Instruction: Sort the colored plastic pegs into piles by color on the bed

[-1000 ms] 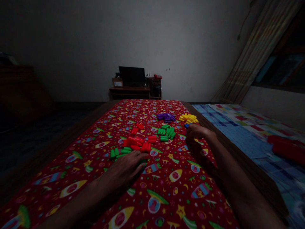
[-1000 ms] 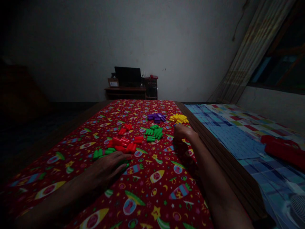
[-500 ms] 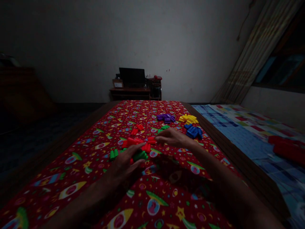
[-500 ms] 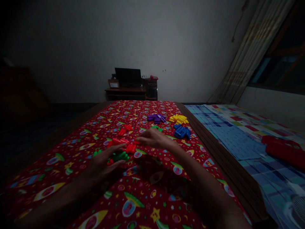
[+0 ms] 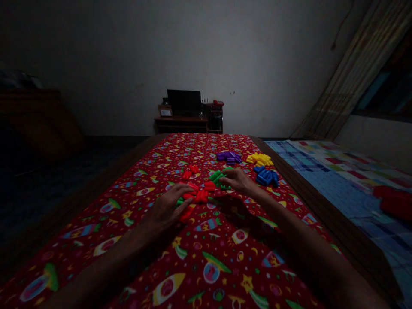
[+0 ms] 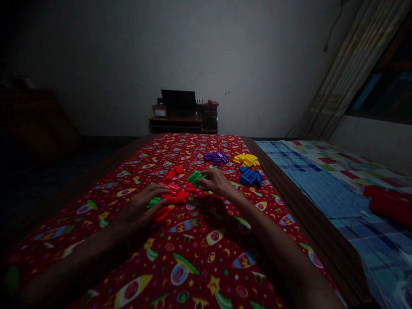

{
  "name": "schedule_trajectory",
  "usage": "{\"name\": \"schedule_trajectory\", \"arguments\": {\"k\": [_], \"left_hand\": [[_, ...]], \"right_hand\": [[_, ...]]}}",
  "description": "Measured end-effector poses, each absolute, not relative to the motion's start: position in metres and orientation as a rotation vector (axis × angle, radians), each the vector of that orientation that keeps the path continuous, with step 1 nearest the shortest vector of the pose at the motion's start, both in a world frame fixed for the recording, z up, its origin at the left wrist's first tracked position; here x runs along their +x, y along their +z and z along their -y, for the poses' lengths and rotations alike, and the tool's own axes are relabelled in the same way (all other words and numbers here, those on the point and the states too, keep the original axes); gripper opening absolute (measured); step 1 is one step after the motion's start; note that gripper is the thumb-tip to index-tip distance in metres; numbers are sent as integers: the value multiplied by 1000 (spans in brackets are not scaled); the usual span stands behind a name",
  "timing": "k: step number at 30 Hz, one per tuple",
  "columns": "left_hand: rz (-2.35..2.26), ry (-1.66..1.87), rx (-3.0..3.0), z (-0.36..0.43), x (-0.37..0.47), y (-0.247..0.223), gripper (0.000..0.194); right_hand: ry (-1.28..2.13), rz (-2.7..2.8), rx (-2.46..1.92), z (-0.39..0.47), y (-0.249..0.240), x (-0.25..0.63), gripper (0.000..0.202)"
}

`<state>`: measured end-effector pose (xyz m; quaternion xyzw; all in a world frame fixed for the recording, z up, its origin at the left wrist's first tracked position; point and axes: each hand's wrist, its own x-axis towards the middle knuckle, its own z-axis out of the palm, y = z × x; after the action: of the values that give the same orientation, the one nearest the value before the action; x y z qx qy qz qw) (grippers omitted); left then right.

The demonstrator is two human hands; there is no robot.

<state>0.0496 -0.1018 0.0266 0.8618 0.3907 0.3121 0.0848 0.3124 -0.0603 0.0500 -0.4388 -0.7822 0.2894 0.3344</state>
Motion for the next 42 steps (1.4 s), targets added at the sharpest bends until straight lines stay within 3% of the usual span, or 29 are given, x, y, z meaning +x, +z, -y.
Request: {"name": "schedule_trajectory", "arguments": {"k": [8, 14, 21, 30, 36, 42], "left_hand": [[-1448, 531, 2485, 68, -4, 40, 45], [-1403, 117, 2479, 64, -30, 46, 45], [-1294, 175, 2575, 66, -19, 30, 28], [-1248, 238, 2586, 97, 13, 53, 19], [-1220, 527, 2425, 103, 33, 52, 22], [-1172, 772, 2446, 101, 39, 44, 29]], "right_hand": [[268, 1975, -1496, 41, 30, 342, 29], [174, 1940, -1579, 38, 22, 340, 32], [229, 1896, -1455, 45, 40, 333, 31], [340, 2157, -1190, 84, 39, 283, 23], [429, 2320, -818, 117, 21, 250, 25], [279, 2250, -1011, 99, 31, 267, 16]]}}
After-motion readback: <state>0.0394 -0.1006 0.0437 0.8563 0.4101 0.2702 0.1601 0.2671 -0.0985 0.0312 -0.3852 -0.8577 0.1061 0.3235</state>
